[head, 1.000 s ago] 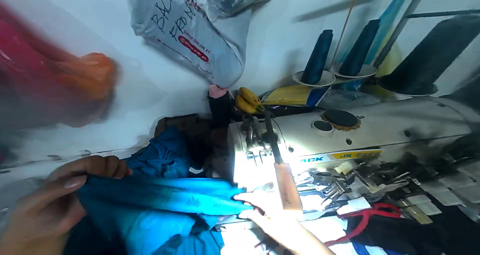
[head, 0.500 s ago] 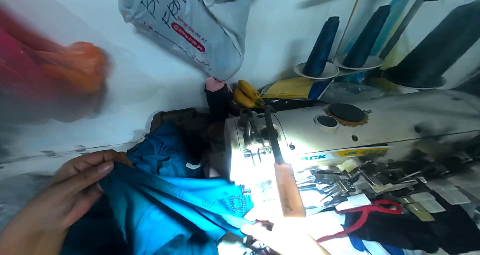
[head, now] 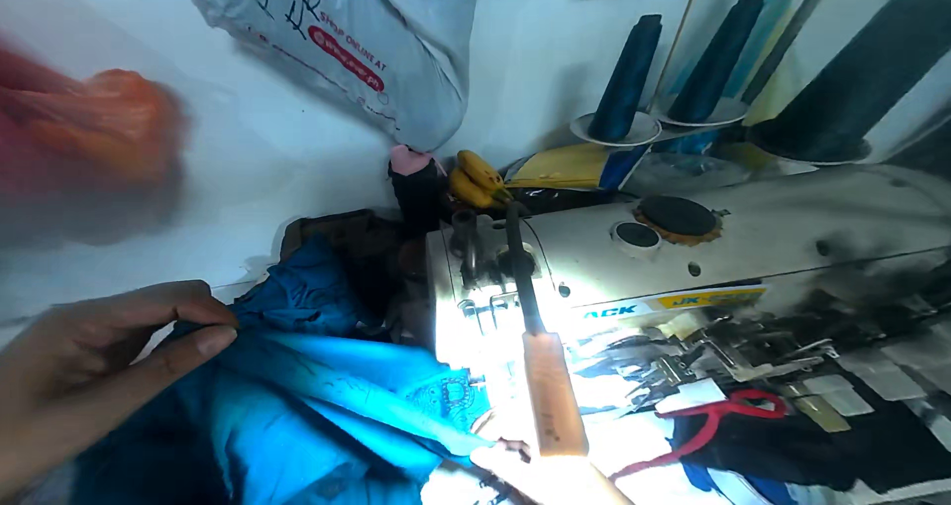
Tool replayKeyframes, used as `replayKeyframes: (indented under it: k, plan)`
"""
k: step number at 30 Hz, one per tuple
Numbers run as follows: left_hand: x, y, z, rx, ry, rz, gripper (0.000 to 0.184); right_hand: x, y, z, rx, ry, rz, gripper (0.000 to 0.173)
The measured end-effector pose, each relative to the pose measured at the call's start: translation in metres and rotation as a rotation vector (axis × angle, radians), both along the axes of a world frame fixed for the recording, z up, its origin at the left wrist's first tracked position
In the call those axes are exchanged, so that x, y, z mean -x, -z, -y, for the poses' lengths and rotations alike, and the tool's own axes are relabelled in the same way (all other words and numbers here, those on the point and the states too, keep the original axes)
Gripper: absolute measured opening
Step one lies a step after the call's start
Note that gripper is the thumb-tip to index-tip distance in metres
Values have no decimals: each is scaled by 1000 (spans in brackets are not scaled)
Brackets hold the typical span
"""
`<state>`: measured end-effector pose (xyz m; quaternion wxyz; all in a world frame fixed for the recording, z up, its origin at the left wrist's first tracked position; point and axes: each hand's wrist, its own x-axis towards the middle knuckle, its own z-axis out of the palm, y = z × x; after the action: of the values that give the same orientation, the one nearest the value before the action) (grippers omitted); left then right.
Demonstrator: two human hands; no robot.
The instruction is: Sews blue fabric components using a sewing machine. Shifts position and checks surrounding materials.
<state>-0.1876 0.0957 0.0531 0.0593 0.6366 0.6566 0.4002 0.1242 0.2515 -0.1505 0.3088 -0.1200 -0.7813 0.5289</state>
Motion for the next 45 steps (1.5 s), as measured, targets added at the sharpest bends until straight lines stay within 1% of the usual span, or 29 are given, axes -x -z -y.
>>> replayKeyframes:
  k: [1,2,4,6,8,9,12,16,17,20,21,23,25,28,30,32,33,34,36,38,40,42,45]
  plan:
    - [-5,-4,0,7,7,-51,7,0,1,-1,5,1,8,23]
    - [-9,-8,0,17,11,-119,11,0,0,-2,3,0,28,24]
    - [-14,-10,-1,22,6,-328,25,0,-1,-6,-16,-17,53,25]
    - [-14,-1,-6,-24,11,-541,37,-1,-3,-7,-19,-48,62,24]
    - [-16,11,-13,-81,2,-667,40,-1,-1,-9,-14,-63,52,23]
    - [-18,16,-16,-96,1,-695,40,-2,0,-9,-7,-67,53,24]
    - [-31,27,-21,-73,-7,-662,37,-1,1,-10,6,-56,56,23]
    - [-40,33,-25,-15,67,-547,31,-2,-2,-9,12,-45,72,24]
    - [-41,33,-26,-16,61,-559,32,-2,-4,-9,32,-60,75,25]
    - [-38,31,-31,-39,-23,-674,34,-2,-4,-11,105,-133,83,38]
    - [-34,31,-32,-39,-36,-694,35,-2,-2,-12,104,-146,83,39]
    - [-29,32,-33,-55,-35,-692,33,-2,-2,-11,89,-112,95,30]
    - [-32,33,-30,-76,4,-653,32,-2,-3,-7,14,-45,87,23]
    - [-47,30,-19,-68,91,-642,40,-4,-5,-1,-140,-40,20,21]
    - [-52,26,-15,-23,149,-695,43,-7,-7,3,-160,-76,-23,20]
    - [-45,29,-15,-18,147,-825,48,-10,-7,8,-119,-75,-31,19]
    - [-38,33,-17,-29,134,-855,42,-10,-7,9,-91,-67,-23,19]
    - [-30,37,-19,-53,116,-849,33,-10,-5,9,-70,-61,-14,19]
    - [-19,42,-22,-98,66,-770,24,-6,0,6,-59,-39,-1,20]
    - [-16,40,-20,-80,33,-676,24,-1,3,3,-54,-3,0,22]
    - [-24,36,-18,-70,47,-631,22,2,0,2,-16,21,7,25]
    - [-35,31,-15,-71,106,-660,18,2,-5,0,20,12,33,26]
    - [-40,33,-17,-110,147,-769,17,0,-9,-1,28,-14,71,25]
